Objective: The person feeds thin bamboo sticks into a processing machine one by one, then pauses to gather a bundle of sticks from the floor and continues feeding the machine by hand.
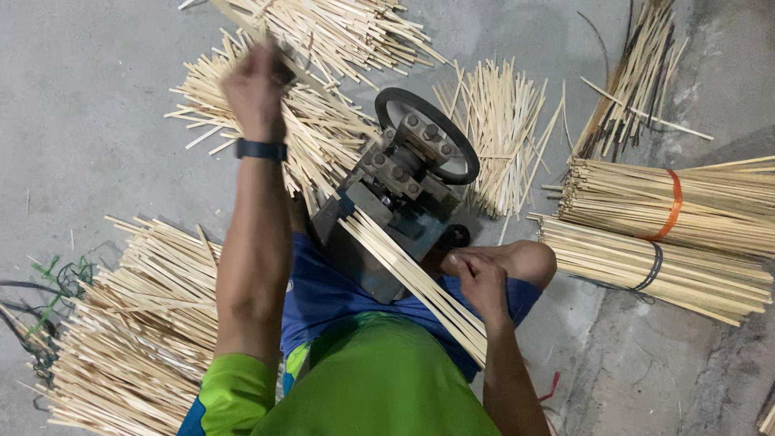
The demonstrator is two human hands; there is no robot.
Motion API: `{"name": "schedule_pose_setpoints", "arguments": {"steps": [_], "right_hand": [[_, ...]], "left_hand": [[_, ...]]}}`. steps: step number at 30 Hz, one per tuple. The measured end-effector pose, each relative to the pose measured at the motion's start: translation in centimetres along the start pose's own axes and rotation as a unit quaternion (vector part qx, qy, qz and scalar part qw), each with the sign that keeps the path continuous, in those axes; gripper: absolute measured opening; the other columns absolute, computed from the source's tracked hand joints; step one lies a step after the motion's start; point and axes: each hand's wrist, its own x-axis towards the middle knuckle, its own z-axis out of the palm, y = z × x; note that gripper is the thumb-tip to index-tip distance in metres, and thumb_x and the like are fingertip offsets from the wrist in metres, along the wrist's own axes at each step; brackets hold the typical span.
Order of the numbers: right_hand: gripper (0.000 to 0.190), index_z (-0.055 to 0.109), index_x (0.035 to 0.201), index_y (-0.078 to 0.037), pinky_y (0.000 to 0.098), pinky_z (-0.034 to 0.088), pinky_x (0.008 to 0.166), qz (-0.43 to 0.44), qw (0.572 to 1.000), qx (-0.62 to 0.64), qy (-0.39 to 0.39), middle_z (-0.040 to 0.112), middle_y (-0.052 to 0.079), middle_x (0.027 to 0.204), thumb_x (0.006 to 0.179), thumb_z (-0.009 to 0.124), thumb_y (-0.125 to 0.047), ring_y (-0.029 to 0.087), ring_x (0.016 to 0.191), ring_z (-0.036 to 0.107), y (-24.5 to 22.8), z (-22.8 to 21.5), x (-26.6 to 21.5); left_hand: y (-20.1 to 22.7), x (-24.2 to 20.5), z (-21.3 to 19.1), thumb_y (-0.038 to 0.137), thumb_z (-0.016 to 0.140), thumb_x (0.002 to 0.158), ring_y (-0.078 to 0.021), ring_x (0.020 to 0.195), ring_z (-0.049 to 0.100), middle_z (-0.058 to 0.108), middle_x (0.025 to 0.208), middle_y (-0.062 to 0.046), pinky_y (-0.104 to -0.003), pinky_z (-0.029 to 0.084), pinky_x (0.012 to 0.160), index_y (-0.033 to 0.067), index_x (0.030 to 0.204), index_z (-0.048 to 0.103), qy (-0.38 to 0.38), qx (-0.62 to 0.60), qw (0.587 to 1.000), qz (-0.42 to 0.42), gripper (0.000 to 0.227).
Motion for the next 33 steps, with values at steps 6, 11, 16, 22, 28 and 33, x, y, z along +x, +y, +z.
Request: {"name": "schedule_pose_setpoints", "arguments": {"steps": [6, 11, 16, 22, 28, 33], "right_hand": [[0.024, 0.075, 0.116, -0.002, 0.0337, 0.057, 0.068, 0.057, 0.998, 0.036, 0.021, 0.077, 0.014, 0.099, 0.097, 0.069, -0.016, 0.024, 0.080, 0.070, -4.6, -3.0, 1.1], [0.029, 0.063, 0.133, -0.001, 0.0312, 0.065, 0.081, -0.079, 0.986, 0.131, 0.069, 0.074, 0.012, 0.107, 0.108, 0.057, -0.013, 0.016, 0.097, 0.074, -7.6, -4.5, 4.1], [0.017, 0.075, 0.108, -0.004, 0.0300, 0.059, 0.062, 0.110, 0.968, 0.201, 0.105, 0.076, 0.007, 0.086, 0.106, 0.063, -0.016, 0.013, 0.071, 0.071, -6.5, -6.1, 4.0], [0.032, 0.084, 0.111, -0.012, 0.0429, 0.051, 0.060, 0.286, 0.948, -0.135, -0.012, 0.069, 0.019, 0.067, 0.102, 0.072, -0.041, 0.027, 0.063, 0.063, 1.7, -10.1, 0.7], [0.031, 0.084, 0.103, -0.015, 0.0395, 0.058, 0.069, 0.214, 0.956, -0.181, -0.087, 0.076, 0.013, 0.078, 0.094, 0.069, -0.041, 0.026, 0.071, 0.074, 4.7, -8.8, -1.1], [0.030, 0.081, 0.103, -0.013, 0.0372, 0.060, 0.078, 0.081, 0.988, -0.128, -0.026, 0.078, 0.012, 0.090, 0.098, 0.065, -0.037, 0.026, 0.079, 0.077, 3.7, -4.9, 1.1]], "left_hand": [[8.4, -5.8, 3.2, 0.025, 0.061, 0.110, -0.0124, 0.071, 0.063, 0.080, 0.093, -0.013, -0.027, 0.049, 0.062, 0.0031, 0.116, 0.079, -0.090, 0.121, 0.977, 0.152, 0.029], [3.1, -22.6, 10.6, 0.015, 0.064, 0.100, -0.0171, 0.063, 0.073, 0.079, 0.087, -0.011, -0.029, 0.059, 0.054, 0.0076, 0.117, 0.074, -0.390, 0.182, 0.901, 0.051, 0.021], [0.5, -30.1, 11.4, 0.021, 0.068, 0.101, -0.0216, 0.058, 0.071, 0.076, 0.075, -0.012, -0.034, 0.059, 0.057, 0.0111, 0.105, 0.079, -0.501, 0.237, 0.830, 0.064, 0.016], [1.5, -24.4, 5.2, 0.018, 0.065, 0.103, -0.0146, 0.082, 0.075, 0.078, 0.105, -0.007, -0.027, 0.062, 0.074, 0.0110, 0.113, 0.074, -0.359, 0.059, 0.913, 0.186, 0.015], [2.4, -12.9, -0.7, 0.022, 0.074, 0.102, -0.0105, 0.076, 0.070, 0.074, 0.087, -0.005, -0.022, 0.053, 0.063, -0.0005, 0.110, 0.076, -0.033, 0.125, 0.991, 0.025, 0.023], [-2.4, -9.7, 0.1, 0.028, 0.076, 0.096, -0.0105, 0.080, 0.073, 0.078, 0.093, -0.006, -0.022, 0.057, 0.065, -0.0011, 0.115, 0.074, -0.101, 0.133, 0.985, -0.041, 0.034]]}}
